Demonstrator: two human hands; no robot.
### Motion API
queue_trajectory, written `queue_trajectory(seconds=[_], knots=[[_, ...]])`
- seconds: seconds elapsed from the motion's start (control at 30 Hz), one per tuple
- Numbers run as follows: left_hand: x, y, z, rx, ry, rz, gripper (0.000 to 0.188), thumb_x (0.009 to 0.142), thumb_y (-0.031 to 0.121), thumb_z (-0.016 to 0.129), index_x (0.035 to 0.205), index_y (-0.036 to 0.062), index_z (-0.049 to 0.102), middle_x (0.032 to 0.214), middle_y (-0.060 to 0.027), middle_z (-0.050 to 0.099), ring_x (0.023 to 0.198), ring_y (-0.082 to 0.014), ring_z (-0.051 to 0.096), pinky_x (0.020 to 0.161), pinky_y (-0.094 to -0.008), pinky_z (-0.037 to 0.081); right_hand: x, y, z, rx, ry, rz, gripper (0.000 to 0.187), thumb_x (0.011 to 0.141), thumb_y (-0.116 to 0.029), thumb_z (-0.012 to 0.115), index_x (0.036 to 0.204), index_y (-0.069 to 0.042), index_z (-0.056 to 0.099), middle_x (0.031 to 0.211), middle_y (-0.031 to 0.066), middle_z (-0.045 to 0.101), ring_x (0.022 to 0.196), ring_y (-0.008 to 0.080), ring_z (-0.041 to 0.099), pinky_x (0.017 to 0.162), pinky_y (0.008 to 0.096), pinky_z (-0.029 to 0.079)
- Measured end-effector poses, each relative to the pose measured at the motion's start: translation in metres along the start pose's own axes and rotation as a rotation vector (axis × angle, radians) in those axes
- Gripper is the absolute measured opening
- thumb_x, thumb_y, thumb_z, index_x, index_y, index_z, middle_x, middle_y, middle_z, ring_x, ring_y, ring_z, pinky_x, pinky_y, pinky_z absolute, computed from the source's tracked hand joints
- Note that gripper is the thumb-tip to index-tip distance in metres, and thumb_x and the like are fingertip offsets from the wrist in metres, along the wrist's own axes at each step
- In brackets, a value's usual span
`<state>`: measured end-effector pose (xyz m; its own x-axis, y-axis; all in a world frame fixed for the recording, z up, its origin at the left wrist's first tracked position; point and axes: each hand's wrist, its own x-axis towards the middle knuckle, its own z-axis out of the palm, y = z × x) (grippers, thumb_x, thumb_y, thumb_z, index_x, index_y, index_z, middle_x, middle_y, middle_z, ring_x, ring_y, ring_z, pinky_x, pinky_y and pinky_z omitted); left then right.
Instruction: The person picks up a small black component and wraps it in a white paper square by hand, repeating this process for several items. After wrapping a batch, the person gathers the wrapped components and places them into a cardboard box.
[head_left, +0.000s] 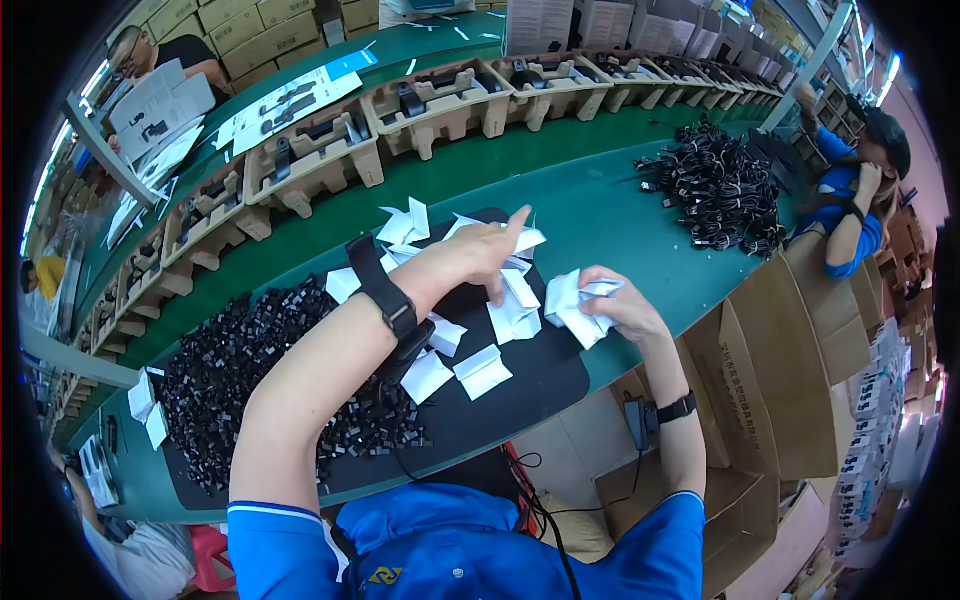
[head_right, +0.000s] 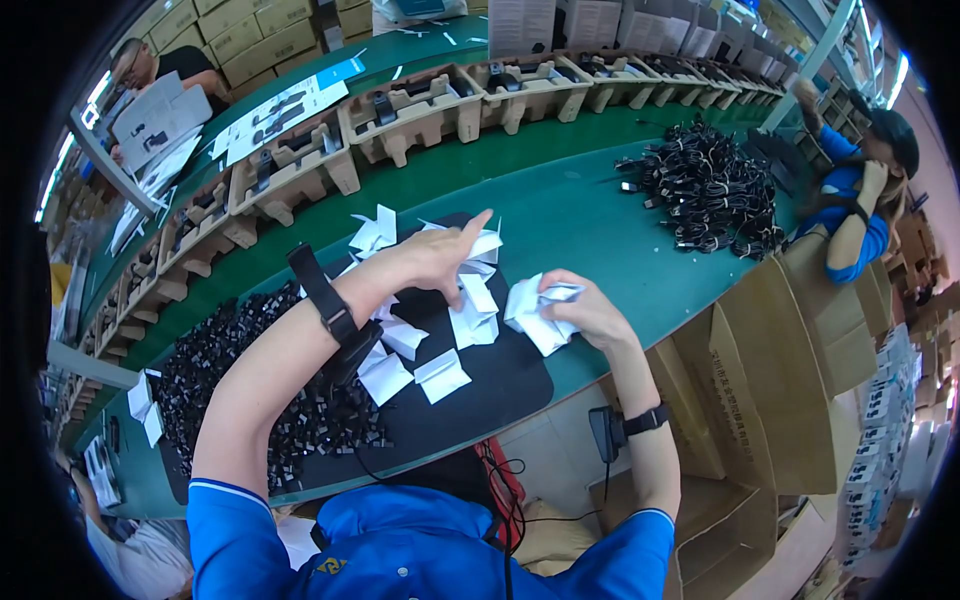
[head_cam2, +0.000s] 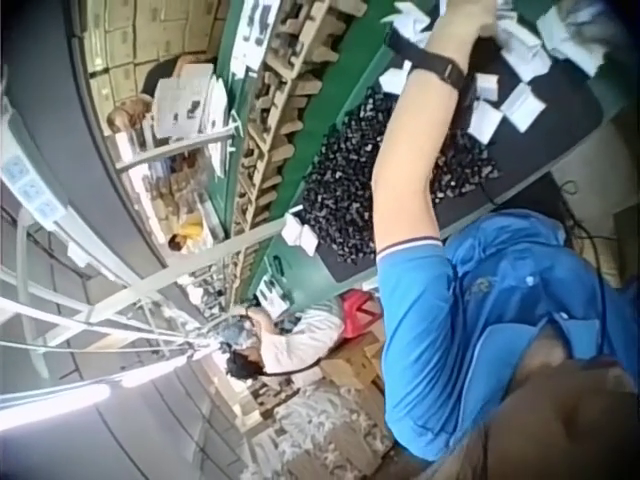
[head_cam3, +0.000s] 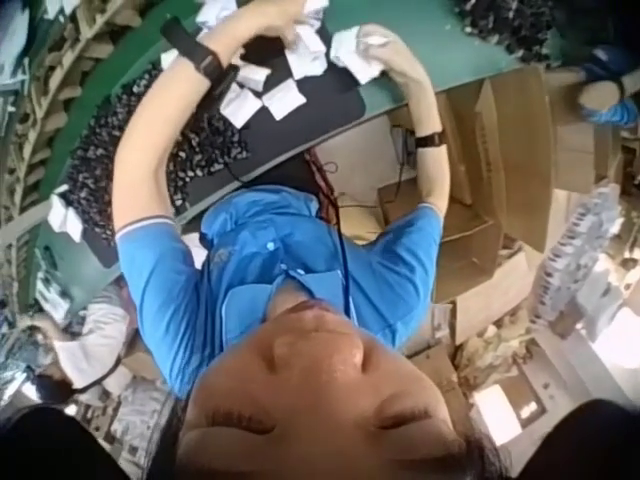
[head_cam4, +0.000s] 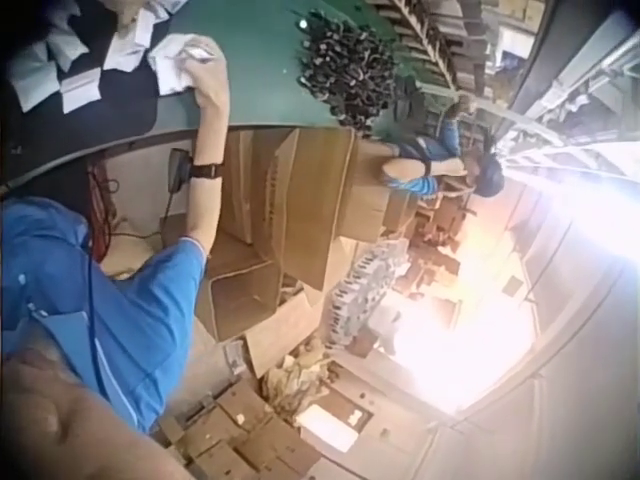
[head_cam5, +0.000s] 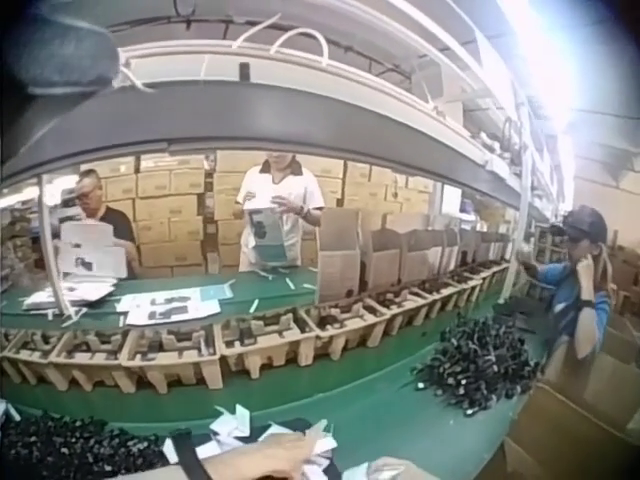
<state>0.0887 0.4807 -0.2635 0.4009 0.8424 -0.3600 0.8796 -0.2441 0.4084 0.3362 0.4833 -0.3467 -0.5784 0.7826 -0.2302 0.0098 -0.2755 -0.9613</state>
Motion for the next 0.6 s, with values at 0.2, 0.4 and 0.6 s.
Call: queue_trajectory(seconds=[0.2,0.4,0.6], knots=[[0.004,-0.027,0.016,0.055,-0.056,0.087,0.112,0.049,0.018,0.087,0.141,0.0052,0.025,0.115,-0.0259,0.049,0.098,-0.0388,0.057,0.084,-0.0386,0.048,-0.001,-0.016,0.037,-0.267,-0.142,0.002,0.053,0.063,-0.004,0.074,0.113,-0.007,0.054,0.114,0.0102,0.056,0.110,0.0185,0.052,0.091,0.0292,0.044],[0.006,-0.033,0.013,0.196,-0.011,0.098,0.102,0.050,0.019,0.087,0.137,0.0074,0.036,0.125,-0.0255,0.041,0.102,-0.0388,0.055,0.088,-0.0377,0.046,-0.037,-0.015,0.093,-0.898,0.299,-0.318,0.093,0.056,-0.024,0.086,0.135,-0.010,0.040,0.125,0.0139,0.046,0.109,0.0254,0.052,0.079,0.0358,0.052],[-0.001,-0.055,0.020,0.024,0.082,0.349,0.093,0.053,0.013,0.085,0.134,0.0083,0.041,0.125,-0.0188,0.043,0.110,-0.0355,0.051,0.093,-0.0389,0.043,-0.029,-0.002,0.124,-1.134,0.595,-0.309,0.098,0.054,-0.030,0.087,0.137,-0.014,0.038,0.132,0.0149,0.039,0.112,0.0316,0.049,0.077,0.0402,0.053]])
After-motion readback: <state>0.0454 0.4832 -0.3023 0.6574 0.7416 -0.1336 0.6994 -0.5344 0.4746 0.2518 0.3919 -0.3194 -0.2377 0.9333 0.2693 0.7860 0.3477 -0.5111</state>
